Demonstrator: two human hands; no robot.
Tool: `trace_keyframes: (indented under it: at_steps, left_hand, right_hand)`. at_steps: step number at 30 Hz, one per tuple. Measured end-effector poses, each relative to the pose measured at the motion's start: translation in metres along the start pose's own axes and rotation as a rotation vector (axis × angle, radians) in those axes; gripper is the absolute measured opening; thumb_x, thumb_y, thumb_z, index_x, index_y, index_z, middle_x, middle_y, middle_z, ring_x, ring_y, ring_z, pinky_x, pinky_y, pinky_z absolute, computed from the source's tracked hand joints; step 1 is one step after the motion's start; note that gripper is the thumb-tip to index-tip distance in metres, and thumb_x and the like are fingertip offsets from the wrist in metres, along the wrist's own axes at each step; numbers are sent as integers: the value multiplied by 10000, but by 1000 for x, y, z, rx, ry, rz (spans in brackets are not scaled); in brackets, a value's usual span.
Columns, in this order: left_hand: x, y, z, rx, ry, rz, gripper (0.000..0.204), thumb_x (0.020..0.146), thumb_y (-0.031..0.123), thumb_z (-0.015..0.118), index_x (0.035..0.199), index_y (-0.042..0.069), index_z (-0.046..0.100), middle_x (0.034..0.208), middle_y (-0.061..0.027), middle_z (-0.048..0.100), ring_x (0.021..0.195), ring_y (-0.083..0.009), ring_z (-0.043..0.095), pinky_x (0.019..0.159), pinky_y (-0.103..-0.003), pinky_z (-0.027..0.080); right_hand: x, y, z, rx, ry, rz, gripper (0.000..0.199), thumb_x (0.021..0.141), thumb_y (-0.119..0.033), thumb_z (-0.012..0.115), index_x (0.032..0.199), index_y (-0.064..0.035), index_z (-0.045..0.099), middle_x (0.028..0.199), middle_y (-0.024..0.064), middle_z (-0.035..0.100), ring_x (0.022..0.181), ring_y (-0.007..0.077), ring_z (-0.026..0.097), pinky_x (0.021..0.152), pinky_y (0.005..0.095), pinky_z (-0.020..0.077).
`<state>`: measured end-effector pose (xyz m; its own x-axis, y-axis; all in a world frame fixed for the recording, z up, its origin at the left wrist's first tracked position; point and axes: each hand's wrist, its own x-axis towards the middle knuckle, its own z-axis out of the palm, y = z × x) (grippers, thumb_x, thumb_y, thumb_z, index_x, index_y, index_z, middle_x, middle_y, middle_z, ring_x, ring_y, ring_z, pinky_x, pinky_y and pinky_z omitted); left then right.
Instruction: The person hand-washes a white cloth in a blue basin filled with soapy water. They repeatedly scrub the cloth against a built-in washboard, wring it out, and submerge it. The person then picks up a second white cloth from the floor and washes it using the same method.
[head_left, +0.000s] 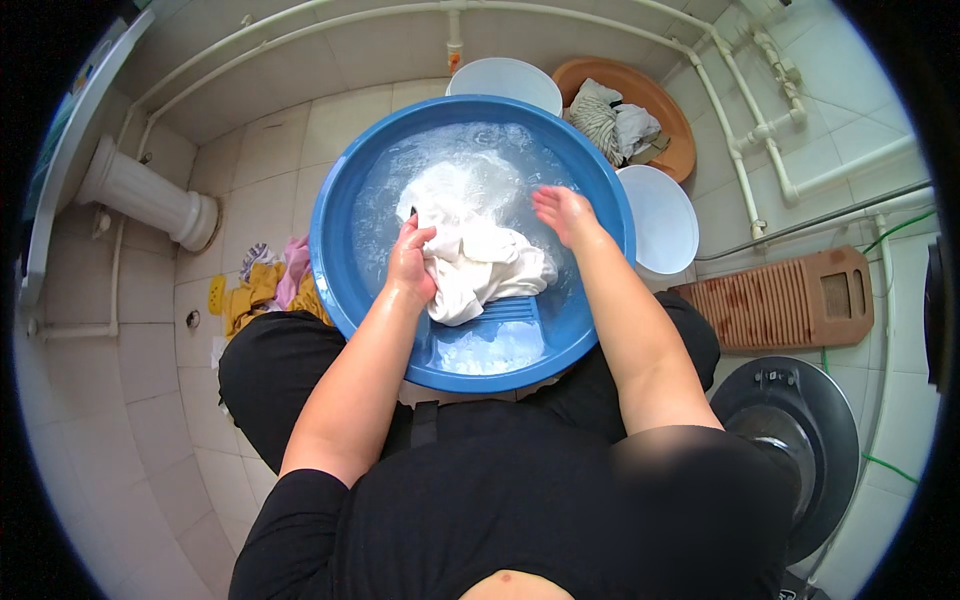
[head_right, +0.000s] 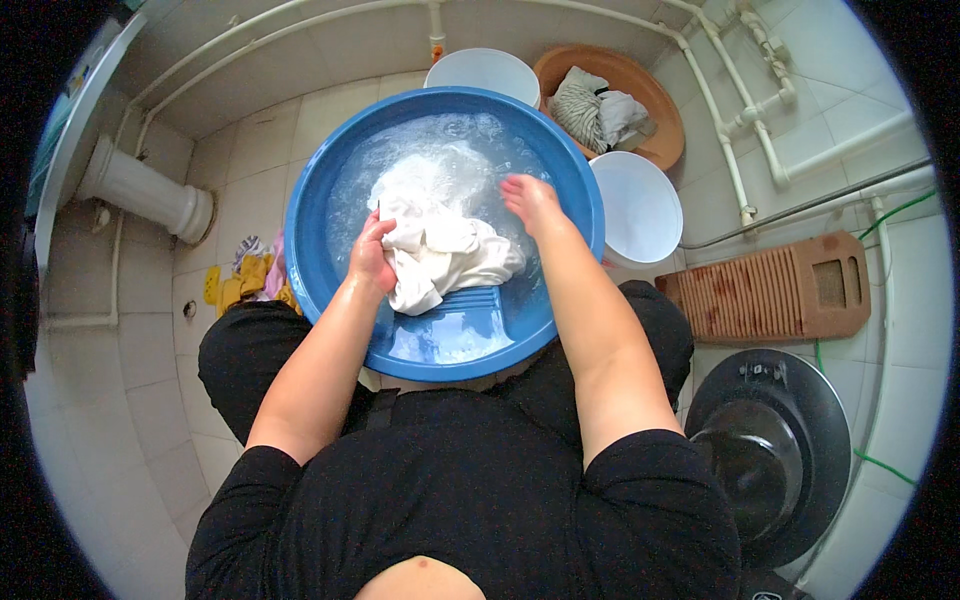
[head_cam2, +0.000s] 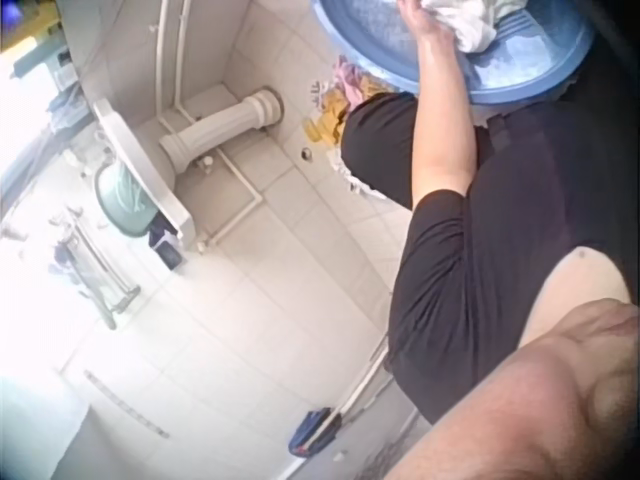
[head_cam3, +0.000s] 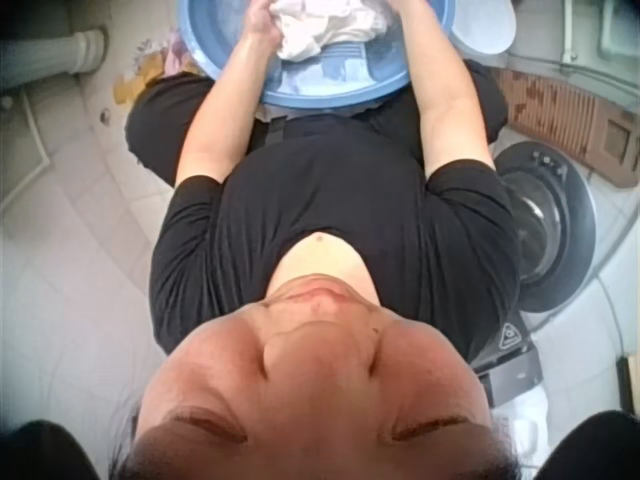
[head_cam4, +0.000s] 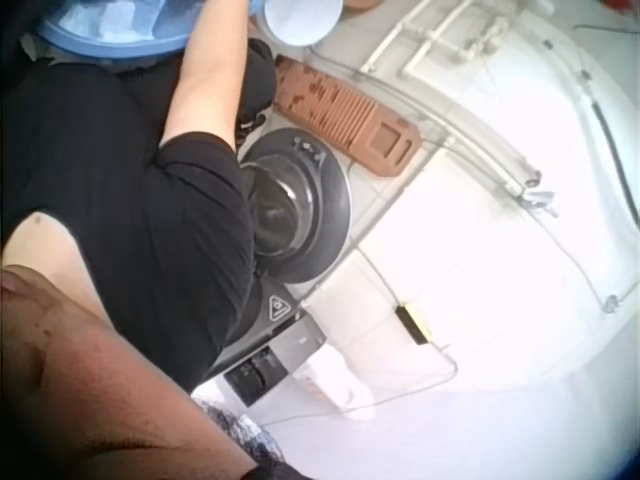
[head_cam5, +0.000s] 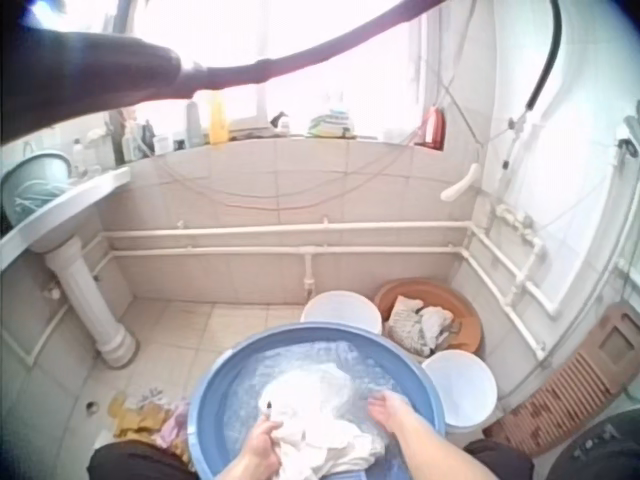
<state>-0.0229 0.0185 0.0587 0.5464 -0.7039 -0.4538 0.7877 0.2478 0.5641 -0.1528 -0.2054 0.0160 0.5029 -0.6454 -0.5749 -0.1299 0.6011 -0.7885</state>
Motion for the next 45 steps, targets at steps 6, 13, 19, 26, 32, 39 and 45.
trace_keyframes:
  at_steps: [6, 13, 19, 26, 32, 39, 45]
  left_hand:
    - [-1, 0, 0, -59, -75, -30, 375, 786, 41, 445, 1161, 51, 432, 1103, -109, 534, 1014, -266, 533, 896, -417, 435]
    - [1, 1, -2, -87, -62, -12, 287, 817, 90, 461, 1100, 48, 477, 1087, -107, 550, 993, -255, 545, 875, -408, 444]
    - [-3, 11, 7, -282, -224, -192, 426, 872, 334, 441, 1177, 40, 480, 1154, -128, 540, 1028, -304, 533, 922, -466, 396]
    - [-2, 3, 13, -241, 33, -237, 456, 859, 417, 478, 1141, 60, 490, 1106, -144, 539, 993, -308, 533, 876, -452, 426]
    - [4, -13, -21, -205, -241, -342, 283, 890, 352, 427, 948, 97, 535, 844, -74, 560, 801, -234, 561, 729, -379, 470]
    - [-25, -27, 35, -86, 116, -216, 289, 882, 366, 449, 840, 112, 580, 800, -65, 601, 741, -203, 579, 663, -333, 481]
    - [0, -32, -25, -207, -286, -322, 278, 883, 340, 425, 757, 124, 547, 716, -55, 562, 655, -189, 546, 586, -352, 453]
  right_hand:
    - [32, 34, -27, 18, 484, 174, 350, 876, -225, 384, 1117, -1, 502, 1146, 158, 534, 994, 313, 532, 874, 442, 412]
    - [-61, -27, 46, 317, -719, 293, 262, 866, -238, 489, 908, -2, 595, 997, 163, 597, 901, 264, 586, 780, 414, 477]
    - [-46, 27, 73, -1151, 37, -1290, 286, 782, -265, 639, 936, -24, 625, 858, 51, 615, 835, 157, 573, 767, 266, 450]
    - [-95, 12, 105, -350, -372, -751, 238, 695, -150, 674, 892, -23, 630, 953, 102, 598, 912, 189, 553, 822, 293, 426]
    - [-144, 36, 117, -826, -445, -1382, 225, 634, -283, 686, 686, -92, 578, 782, 76, 594, 691, 272, 593, 616, 347, 481]
    - [-116, 38, 106, -715, -15, -844, 261, 724, -234, 605, 534, -73, 525, 579, 143, 544, 532, 307, 544, 500, 380, 444]
    - [-137, 44, 120, -754, -185, -1147, 180, 697, -199, 582, 561, -83, 561, 609, 128, 571, 545, 307, 559, 520, 380, 458]
